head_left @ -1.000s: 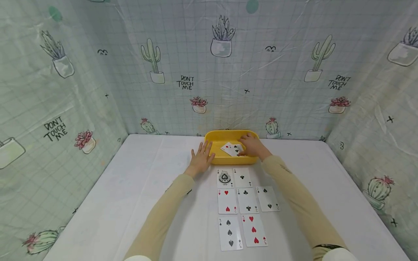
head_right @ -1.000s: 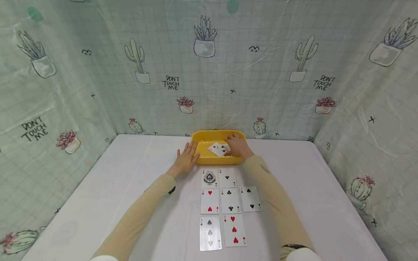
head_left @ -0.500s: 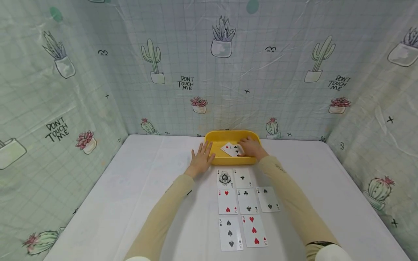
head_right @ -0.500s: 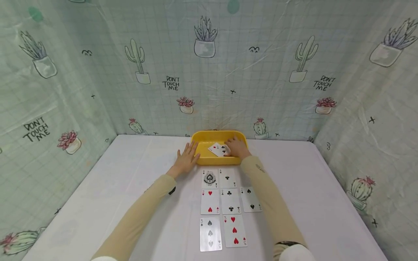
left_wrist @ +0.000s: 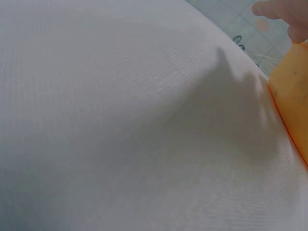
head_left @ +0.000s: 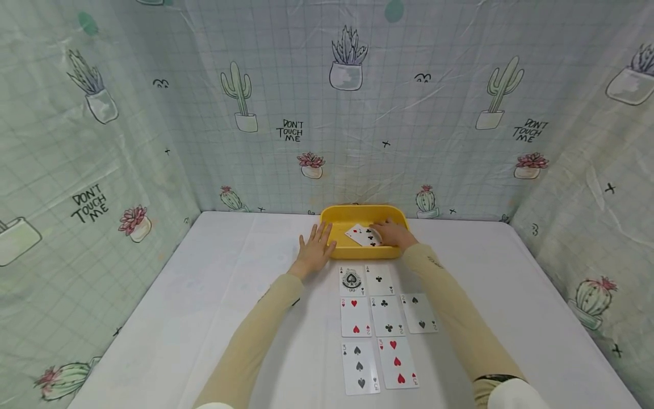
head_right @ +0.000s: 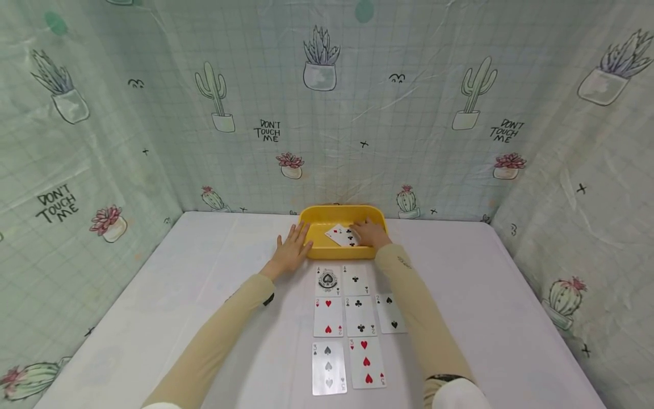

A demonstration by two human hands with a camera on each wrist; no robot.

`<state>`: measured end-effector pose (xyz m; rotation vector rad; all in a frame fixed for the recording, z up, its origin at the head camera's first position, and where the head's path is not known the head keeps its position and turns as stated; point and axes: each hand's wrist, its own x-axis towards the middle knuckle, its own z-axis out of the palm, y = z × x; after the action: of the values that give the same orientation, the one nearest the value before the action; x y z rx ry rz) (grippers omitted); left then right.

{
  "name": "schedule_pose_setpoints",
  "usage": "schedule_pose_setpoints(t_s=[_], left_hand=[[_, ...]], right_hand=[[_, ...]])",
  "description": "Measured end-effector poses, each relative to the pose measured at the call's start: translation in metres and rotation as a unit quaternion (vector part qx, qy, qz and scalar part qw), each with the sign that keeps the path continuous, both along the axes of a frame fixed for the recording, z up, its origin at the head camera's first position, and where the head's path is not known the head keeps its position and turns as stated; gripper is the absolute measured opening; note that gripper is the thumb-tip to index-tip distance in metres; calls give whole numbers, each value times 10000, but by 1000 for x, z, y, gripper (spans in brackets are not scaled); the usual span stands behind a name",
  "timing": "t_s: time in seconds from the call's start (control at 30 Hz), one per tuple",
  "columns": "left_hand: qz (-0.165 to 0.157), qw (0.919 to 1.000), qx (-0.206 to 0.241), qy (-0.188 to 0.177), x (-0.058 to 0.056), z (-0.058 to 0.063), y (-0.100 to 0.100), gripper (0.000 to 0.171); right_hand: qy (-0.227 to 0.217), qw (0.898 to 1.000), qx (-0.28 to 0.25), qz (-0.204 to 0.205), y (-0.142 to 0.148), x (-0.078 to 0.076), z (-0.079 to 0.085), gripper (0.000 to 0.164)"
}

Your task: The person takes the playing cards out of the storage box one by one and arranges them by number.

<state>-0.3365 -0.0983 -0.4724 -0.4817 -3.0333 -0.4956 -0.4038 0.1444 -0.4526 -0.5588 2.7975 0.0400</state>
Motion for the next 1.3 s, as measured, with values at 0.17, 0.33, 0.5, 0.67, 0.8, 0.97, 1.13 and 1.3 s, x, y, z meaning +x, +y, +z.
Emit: schedule_pose_setpoints(t_s=[0.17,0.33,0.5,0.67,0.8,0.97,1.13,1.3], left_hand=[[4,10000,28,29,-1,-3,0,57],[15,9999,100,-40,-3,-3,0,57],[-2,9999,110,-133,-2,-2,1,57],[8,9998,148,-142,-2,0,1,57],[-9,9999,157,-47,-2,0,1,57],[-3,9999,120,-42,-3,-2,0,57],[0,9999,133,-110,-2,-2,0,57],[1,9999,104,-92,-1,0,-1,57]], right_hand=[[-172,9996,-172,-106,-2,6,3,61],[-351,9983,-319,-334,-6,4,3,60],[-290,9993,-230,-111,-10,3,7,49],[-181,9996,-237,6,-10,3,7,49],[-219,9992,-306,-108,-9,3,6,52],[-246,9987,-407,-155,-7,5,6,54],[-121,9985,-511,-127,-6,7,6,51],[22,9983,-562,-142,-6,10,11,53]])
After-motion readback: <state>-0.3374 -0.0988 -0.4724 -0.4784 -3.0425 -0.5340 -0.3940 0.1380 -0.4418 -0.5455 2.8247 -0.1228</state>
